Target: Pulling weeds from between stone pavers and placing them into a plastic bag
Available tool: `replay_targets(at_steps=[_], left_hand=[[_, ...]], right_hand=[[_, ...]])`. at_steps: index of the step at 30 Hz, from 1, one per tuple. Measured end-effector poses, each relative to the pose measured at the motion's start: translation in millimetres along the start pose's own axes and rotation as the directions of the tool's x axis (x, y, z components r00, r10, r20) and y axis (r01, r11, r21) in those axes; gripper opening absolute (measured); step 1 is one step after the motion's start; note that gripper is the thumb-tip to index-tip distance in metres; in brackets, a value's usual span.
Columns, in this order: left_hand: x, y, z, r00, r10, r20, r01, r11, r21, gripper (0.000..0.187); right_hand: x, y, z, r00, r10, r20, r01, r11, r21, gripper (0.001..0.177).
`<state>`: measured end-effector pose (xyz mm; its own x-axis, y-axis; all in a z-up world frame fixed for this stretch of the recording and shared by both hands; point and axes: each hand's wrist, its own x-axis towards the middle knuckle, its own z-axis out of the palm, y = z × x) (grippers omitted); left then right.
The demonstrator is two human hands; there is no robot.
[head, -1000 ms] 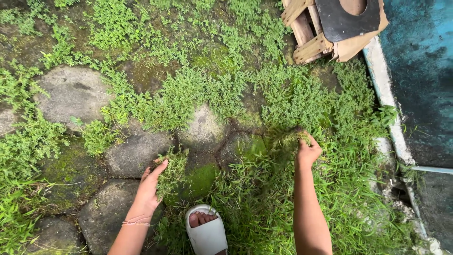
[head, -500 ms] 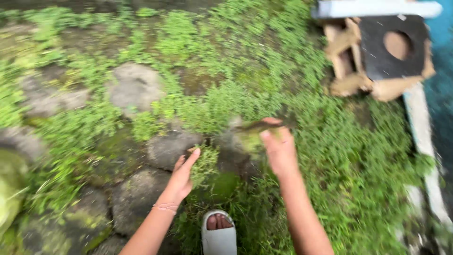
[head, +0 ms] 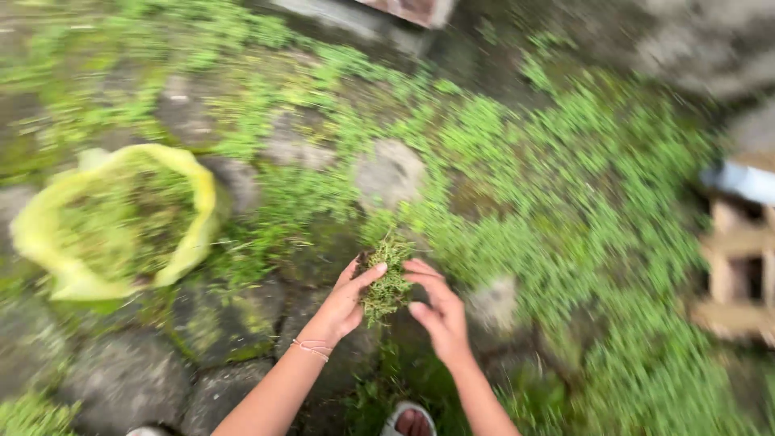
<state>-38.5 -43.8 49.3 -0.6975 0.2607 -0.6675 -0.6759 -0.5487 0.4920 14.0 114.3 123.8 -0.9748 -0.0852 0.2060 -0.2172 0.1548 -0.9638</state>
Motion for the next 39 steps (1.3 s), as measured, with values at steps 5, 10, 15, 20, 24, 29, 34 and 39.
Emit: replay_targets(at_steps=[5, 10, 15, 20, 24, 29, 34, 39], left_hand=[[-31.9, 76.0, -10.8, 0.977, 0.029, -0.213, 0.003, 0.989, 0.149, 0.115], [-73.1, 157.0, -43.3, 0.815, 0.549, -0.183, -0.506, 0.830, 0.236, 0.061], [-128.0, 229.1, -83.8, 0.204, 0.979, 0.013, -0.555, 0.105, 0.825, 0.040], [-117.0, 250.1, -125.3, 0.322, 0.929, 0.181, -0.285, -0.087, 0.955, 0.035], [-51.7, 242.8, -182.1, 0.563, 0.826, 0.030, 0.135, -0.128, 0.983, 0.051], [-7.4, 237.3, -229.4, 0.578, 0.816, 0.003, 0.101, -0.075, 0.992, 0.046], [-6.8, 240.1, -224.2, 0.625, 0.773, -0.104, 0.128, 0.030, 0.991, 0.046], [-8.8, 240.9, -201.4, 0.694, 0.687, -0.215, 0.262, 0.037, 0.964, 0.062]], right_hand=[[9.0, 33.6, 3.7, 0.991, 0.116, -0.062, -0.097, 0.962, 0.256, 0.031], [14.3, 51.6, 21.0, 0.954, 0.297, -0.040, -0.264, 0.896, 0.356, 0.031], [11.3, 82.2, 36.5, 0.926, 0.365, 0.099, -0.374, 0.844, 0.383, 0.028], [3.8, 154.7, 26.1, 0.866, 0.456, 0.205, -0.499, 0.777, 0.384, 0.034], [-8.4, 187.8, 15.1, 0.832, 0.481, 0.276, -0.554, 0.749, 0.364, 0.037], [-22.1, 219.3, 3.2, 0.823, 0.492, 0.283, -0.567, 0.736, 0.370, 0.038], [-8.2, 250.3, 3.1, 0.638, 0.699, 0.323, -0.769, 0.601, 0.217, 0.035], [13.1, 198.2, 39.9, 0.775, 0.541, 0.325, -0.542, 0.835, -0.098, 0.030]])
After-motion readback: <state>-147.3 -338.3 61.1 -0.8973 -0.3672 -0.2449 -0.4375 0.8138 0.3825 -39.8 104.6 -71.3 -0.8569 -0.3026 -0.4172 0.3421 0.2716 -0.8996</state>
